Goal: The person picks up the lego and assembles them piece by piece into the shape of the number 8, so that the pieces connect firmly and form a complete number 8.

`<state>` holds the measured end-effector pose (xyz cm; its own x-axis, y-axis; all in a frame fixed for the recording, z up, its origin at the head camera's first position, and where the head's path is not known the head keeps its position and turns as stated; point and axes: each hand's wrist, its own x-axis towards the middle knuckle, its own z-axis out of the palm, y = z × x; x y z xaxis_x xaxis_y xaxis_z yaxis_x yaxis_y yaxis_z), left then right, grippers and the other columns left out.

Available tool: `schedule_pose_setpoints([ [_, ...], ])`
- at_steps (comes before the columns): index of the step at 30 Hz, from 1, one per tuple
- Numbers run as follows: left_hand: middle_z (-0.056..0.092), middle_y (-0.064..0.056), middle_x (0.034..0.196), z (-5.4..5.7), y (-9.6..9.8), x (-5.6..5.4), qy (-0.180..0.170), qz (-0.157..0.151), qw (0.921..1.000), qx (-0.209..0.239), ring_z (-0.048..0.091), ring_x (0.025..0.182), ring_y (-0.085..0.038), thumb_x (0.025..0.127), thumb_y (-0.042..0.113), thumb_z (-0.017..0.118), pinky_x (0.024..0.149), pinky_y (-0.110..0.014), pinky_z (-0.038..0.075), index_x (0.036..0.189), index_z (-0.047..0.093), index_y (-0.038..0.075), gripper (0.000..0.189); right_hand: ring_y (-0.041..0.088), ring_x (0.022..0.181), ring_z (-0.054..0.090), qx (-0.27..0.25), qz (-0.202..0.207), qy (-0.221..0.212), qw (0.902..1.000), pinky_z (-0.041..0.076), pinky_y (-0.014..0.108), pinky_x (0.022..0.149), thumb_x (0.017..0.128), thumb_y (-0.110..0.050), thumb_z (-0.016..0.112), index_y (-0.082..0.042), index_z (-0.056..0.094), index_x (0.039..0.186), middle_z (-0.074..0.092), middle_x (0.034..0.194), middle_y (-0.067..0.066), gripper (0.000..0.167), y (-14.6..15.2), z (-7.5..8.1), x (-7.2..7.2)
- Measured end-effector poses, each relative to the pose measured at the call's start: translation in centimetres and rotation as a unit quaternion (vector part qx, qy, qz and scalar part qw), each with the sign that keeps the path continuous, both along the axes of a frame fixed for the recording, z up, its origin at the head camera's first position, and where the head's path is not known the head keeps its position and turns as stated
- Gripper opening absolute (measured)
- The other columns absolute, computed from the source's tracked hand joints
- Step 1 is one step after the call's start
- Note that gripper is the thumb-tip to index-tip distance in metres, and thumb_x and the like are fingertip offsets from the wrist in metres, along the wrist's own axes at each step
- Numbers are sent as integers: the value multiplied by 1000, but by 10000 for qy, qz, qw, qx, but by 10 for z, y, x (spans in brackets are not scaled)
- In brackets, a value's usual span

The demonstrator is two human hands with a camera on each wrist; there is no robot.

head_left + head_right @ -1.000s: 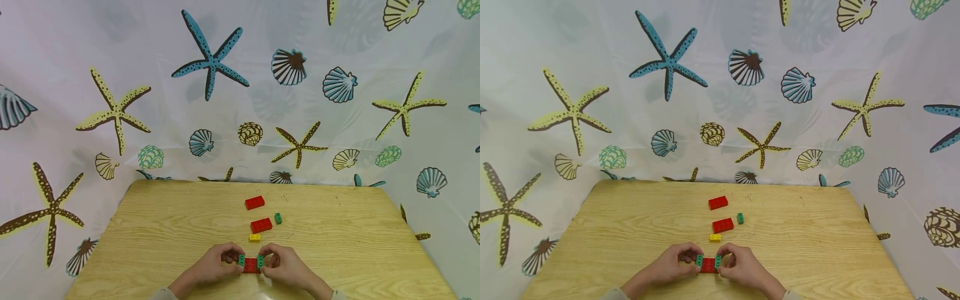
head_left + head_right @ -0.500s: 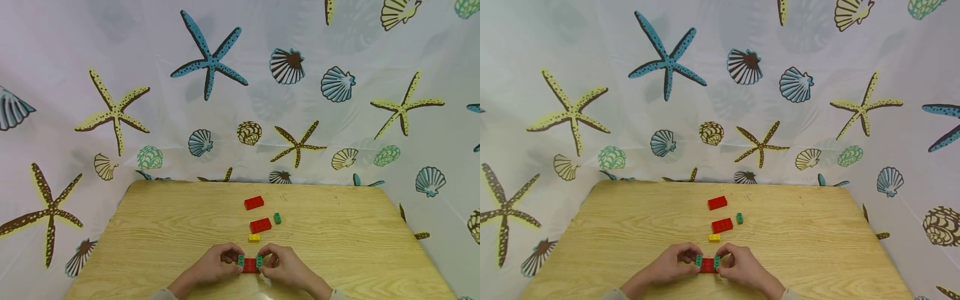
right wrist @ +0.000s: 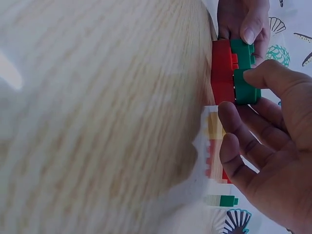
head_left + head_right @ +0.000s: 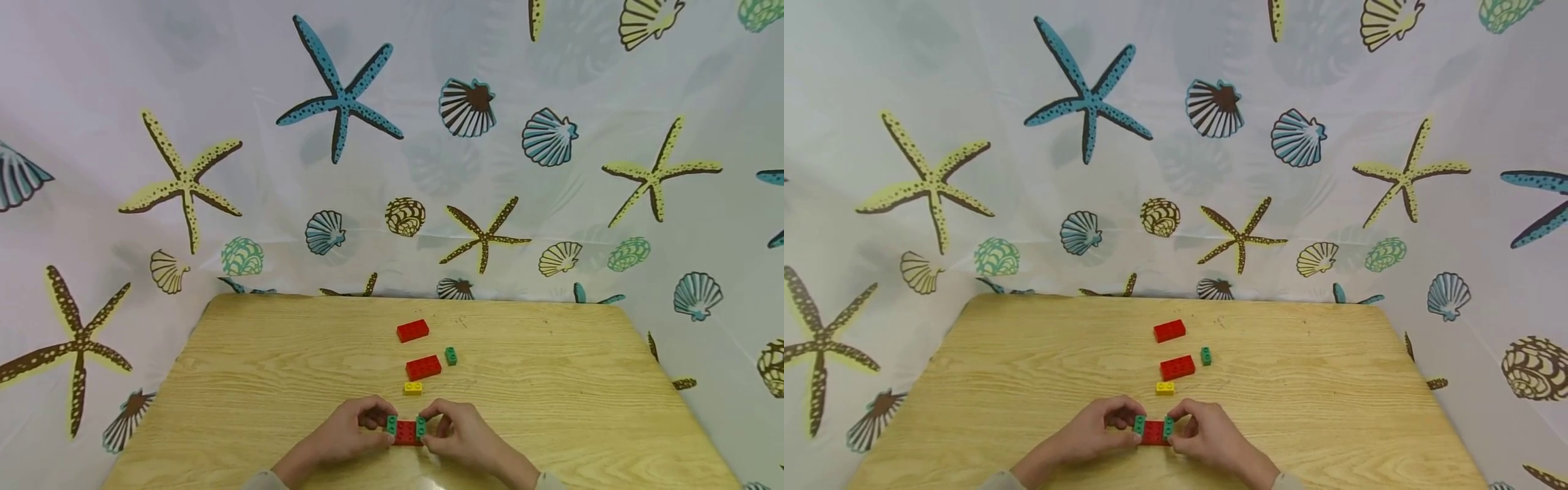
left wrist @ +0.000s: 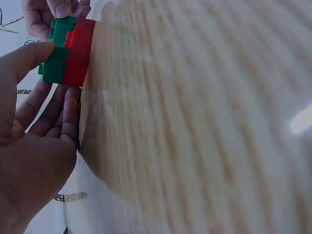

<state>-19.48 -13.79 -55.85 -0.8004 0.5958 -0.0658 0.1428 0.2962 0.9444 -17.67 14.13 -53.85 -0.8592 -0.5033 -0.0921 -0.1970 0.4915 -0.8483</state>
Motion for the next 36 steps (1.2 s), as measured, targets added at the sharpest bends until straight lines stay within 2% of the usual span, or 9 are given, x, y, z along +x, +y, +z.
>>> schedule_pose_setpoints([
  [10,72,-7,121,2,0,0,10,-4,10000,-6,67,107,-23,97,23,77,89,-21,53,126,69,5,35,4,71,59,126,64,24,9999,48,19,62,96,-20,77,-15,73,117,74,101,3,22,0,3,-1],
  [17,71,-7,121,4,1,0,4,-14,10000,-4,66,107,-23,97,23,76,89,-22,53,127,69,5,36,5,69,58,131,72,-5,9999,48,20,61,96,-20,77,-15,73,118,72,91,2,23,1,5,-2],
  [28,71,-6,122,4,-2,-2,-99,11,10000,-2,65,108,-23,97,23,76,89,-22,52,128,69,7,35,6,70,59,100,41,-77,9999,48,20,62,96,-22,78,-17,73,118,72,90,2,23,0,3,-3],
  [36,70,-7,123,1,-2,-2,-142,1,9999,17,65,107,-22,98,23,75,88,-22,53,128,68,7,35,8,73,60,-49,3,-215,9998,48,20,63,96,-19,78,-15,72,118,72,96,4,23,0,3,-2],
])
